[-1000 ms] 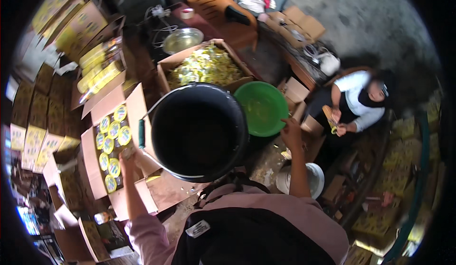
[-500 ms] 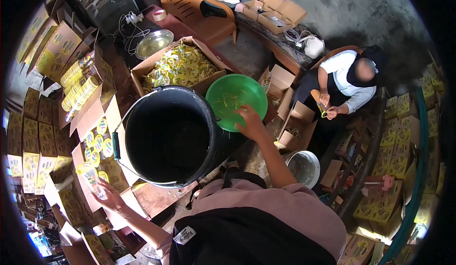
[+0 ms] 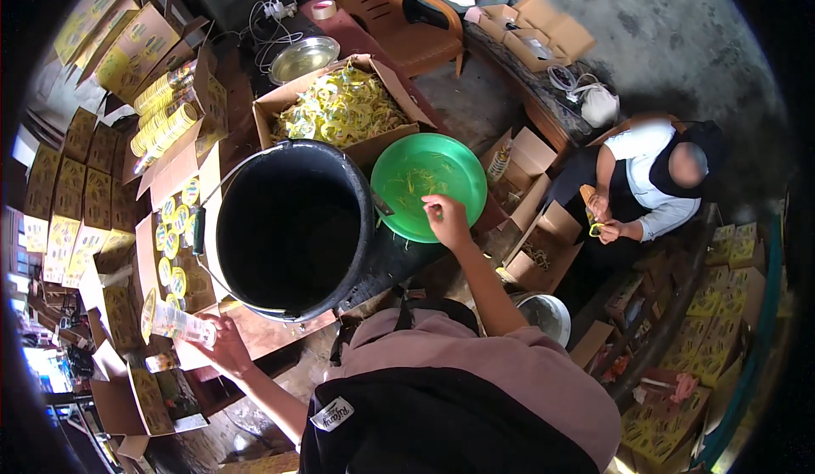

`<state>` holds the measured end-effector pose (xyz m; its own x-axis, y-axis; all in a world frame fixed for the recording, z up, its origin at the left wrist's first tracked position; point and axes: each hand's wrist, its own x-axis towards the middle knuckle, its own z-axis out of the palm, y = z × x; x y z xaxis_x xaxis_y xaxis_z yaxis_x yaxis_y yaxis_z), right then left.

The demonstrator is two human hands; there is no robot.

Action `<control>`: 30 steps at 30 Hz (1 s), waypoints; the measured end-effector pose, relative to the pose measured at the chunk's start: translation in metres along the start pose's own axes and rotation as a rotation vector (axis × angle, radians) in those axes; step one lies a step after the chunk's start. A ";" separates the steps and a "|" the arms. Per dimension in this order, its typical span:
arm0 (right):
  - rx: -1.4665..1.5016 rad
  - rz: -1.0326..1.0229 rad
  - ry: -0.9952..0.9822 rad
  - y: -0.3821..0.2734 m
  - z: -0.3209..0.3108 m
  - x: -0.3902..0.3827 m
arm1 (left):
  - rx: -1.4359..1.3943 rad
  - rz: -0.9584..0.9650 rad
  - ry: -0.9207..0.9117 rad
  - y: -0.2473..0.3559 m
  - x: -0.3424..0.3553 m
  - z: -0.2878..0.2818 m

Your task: The person picks up plastic beverage cups from a cardboard box, scrapes the rim of each cup with a small white tool, and places the processed cups into a large black bucket.

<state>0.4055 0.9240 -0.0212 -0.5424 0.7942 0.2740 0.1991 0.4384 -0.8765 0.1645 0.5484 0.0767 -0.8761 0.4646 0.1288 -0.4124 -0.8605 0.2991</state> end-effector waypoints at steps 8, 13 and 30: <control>-0.066 0.173 -0.255 0.006 0.062 0.050 | 0.442 -0.002 -0.137 -0.023 -0.042 0.020; -0.003 0.278 -0.288 0.007 0.076 0.052 | 0.578 -0.169 -0.049 -0.032 -0.046 0.019; -0.127 0.489 -0.038 0.086 0.033 0.049 | 0.754 -0.251 -0.203 -0.112 0.025 0.089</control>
<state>0.3693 0.9869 -0.0963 -0.3900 0.9044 -0.1731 0.5336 0.0687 -0.8430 0.2106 0.6750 0.1309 -0.6882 0.7154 0.1207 -0.2481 -0.3884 0.8875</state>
